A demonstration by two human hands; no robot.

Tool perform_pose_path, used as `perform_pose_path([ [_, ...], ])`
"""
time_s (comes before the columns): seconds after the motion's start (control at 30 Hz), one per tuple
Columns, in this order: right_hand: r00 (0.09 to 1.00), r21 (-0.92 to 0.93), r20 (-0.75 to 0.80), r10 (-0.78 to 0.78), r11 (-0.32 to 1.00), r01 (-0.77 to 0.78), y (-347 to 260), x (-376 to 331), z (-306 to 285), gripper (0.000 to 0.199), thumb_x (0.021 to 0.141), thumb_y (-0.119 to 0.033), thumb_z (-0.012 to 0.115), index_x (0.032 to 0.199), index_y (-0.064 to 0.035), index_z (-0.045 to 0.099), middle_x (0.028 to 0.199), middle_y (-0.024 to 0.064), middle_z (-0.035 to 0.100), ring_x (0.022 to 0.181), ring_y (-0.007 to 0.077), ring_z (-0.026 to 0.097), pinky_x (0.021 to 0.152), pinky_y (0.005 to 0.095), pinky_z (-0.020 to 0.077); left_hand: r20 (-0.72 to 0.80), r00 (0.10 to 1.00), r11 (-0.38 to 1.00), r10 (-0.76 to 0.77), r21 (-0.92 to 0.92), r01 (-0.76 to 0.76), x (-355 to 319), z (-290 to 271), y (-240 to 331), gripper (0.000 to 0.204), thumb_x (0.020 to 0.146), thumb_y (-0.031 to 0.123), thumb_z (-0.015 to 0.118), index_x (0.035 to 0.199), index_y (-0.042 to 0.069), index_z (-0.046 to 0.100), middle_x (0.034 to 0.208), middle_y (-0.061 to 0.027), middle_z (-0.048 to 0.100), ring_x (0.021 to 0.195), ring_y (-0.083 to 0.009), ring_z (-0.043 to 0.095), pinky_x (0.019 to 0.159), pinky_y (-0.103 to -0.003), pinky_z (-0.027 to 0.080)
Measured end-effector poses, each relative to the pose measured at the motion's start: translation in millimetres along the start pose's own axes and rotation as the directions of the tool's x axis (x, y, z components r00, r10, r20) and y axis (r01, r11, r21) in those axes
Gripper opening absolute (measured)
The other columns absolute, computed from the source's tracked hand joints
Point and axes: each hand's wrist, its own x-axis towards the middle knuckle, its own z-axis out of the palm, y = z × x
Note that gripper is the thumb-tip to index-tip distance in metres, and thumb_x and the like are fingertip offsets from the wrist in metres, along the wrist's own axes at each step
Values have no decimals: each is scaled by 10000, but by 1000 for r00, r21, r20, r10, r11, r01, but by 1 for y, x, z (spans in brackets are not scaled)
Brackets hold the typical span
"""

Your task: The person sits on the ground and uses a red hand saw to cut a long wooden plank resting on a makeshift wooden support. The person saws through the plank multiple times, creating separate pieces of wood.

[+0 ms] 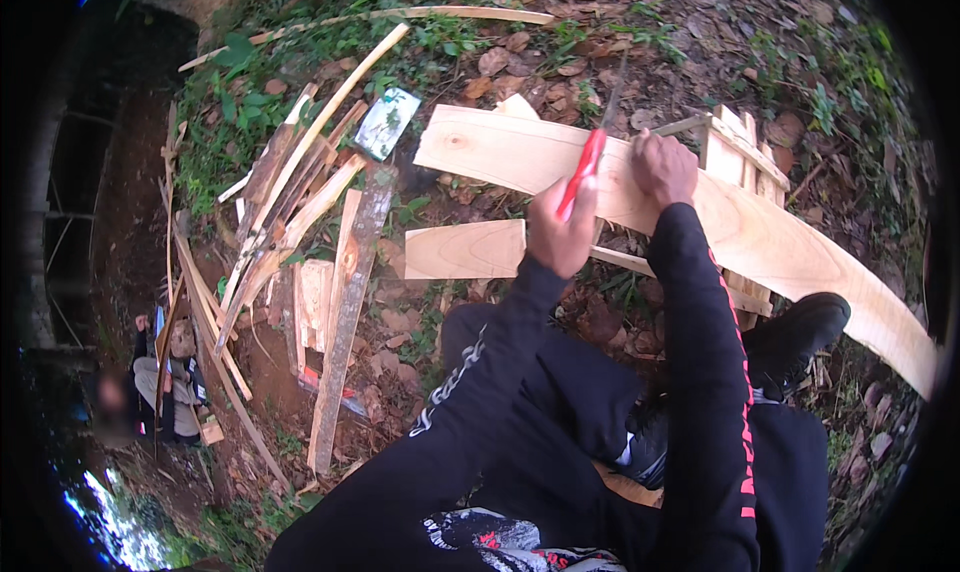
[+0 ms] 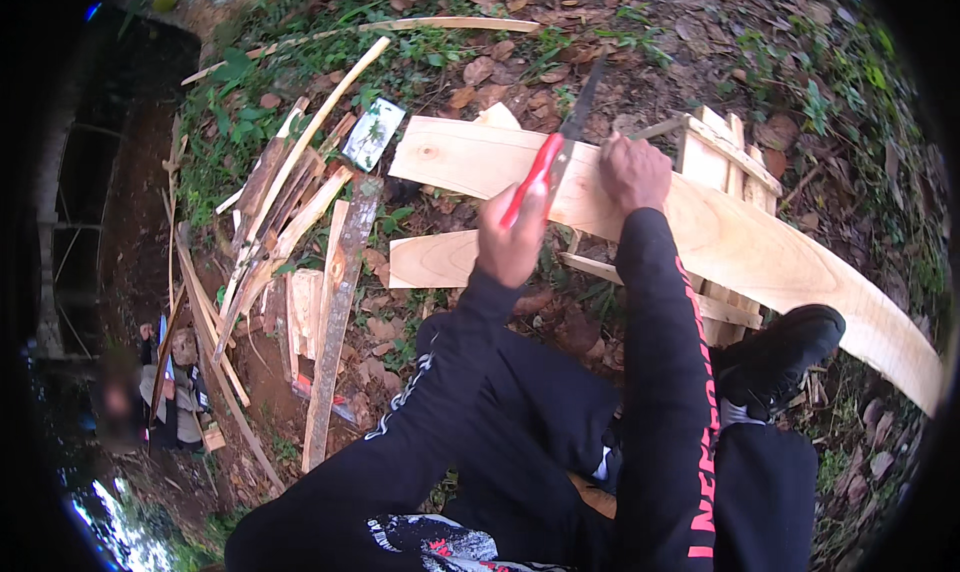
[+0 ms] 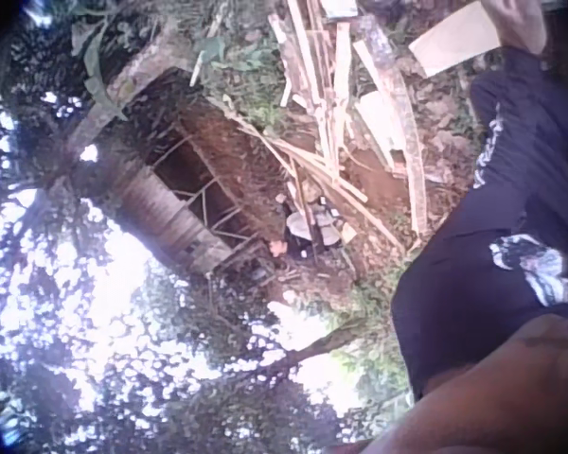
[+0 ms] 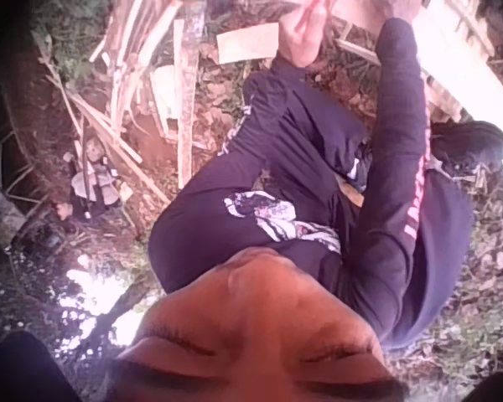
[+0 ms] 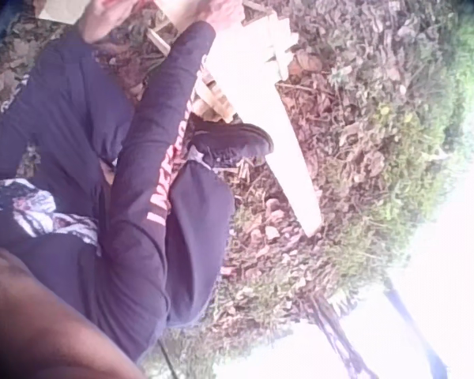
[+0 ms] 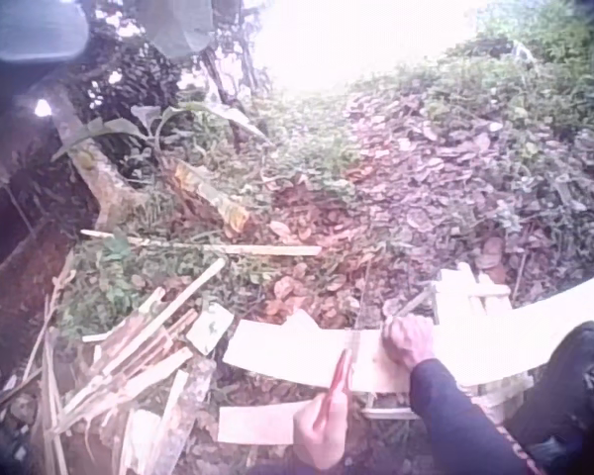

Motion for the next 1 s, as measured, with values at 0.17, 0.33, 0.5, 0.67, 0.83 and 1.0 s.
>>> perform_pose_path([
  [0.17, 989, 47, 120, 87, 995, -93, 39, 17, 7, 472, 944, -301, 393, 641, -63, 665, 676, 175, 659, 664, 336, 661, 662, 433, 507, -14, 971, 971, -238, -41, 238, -115, -20, 18, 305, 945, 274, 539, 913, -9, 647, 554, 33, 442, 467, -55, 407, 461, -233, 315],
  [0.33, 983, 82, 125, 137, 986, -148, 39, 11, 15, 481, 947, -306, 388, 654, -54, 675, 707, 178, 671, 686, 339, 668, 681, 433, 512, 29, 992, 985, -120, -118, 123, -28, 38, -38, 289, 971, 261, 533, 842, 12, 602, 583, 34, 445, 494, -54, 401, 470, -234, 307],
  [0.5, 971, 93, 206, 117, 986, -139, 47, 26, 13, 462, 937, -285, 375, 692, -53, 690, 727, 175, 678, 710, 342, 674, 705, 432, 512, 49, 972, 963, -228, -135, 233, -30, 30, -11, 287, 975, 274, 540, 848, 19, 574, 593, 42, 453, 491, -30, 381, 450, -214, 278],
  [0.67, 969, 61, 208, 136, 986, -152, 71, 19, 21, 447, 937, -284, 363, 698, -67, 673, 732, 164, 676, 719, 323, 674, 691, 427, 504, 45, 966, 954, -254, -153, 258, -120, 6, 15, 295, 972, 273, 532, 887, -6, 575, 573, 57, 425, 454, -5, 336, 418, -188, 221],
  [0.83, 966, 80, 235, 110, 988, -132, 45, 24, 12, 444, 938, -288, 373, 746, -56, 701, 791, 179, 692, 735, 319, 683, 708, 417, 514, 50, 996, 996, -72, -47, 75, -1, 50, -38, 281, 978, 227, 529, 805, 8, 558, 589, 9, 465, 530, -61, 403, 492, -264, 324],
  [1.0, 954, 36, 235, 187, 979, -201, 71, 17, 28, 463, 948, -301, 359, 770, -55, 709, 835, 170, 701, 803, 303, 687, 748, 414, 511, 68, 959, 959, -275, -48, 279, -59, 31, -10, 270, 969, 240, 544, 877, -9, 593, 577, 31, 446, 500, -39, 387, 477, -231, 299],
])
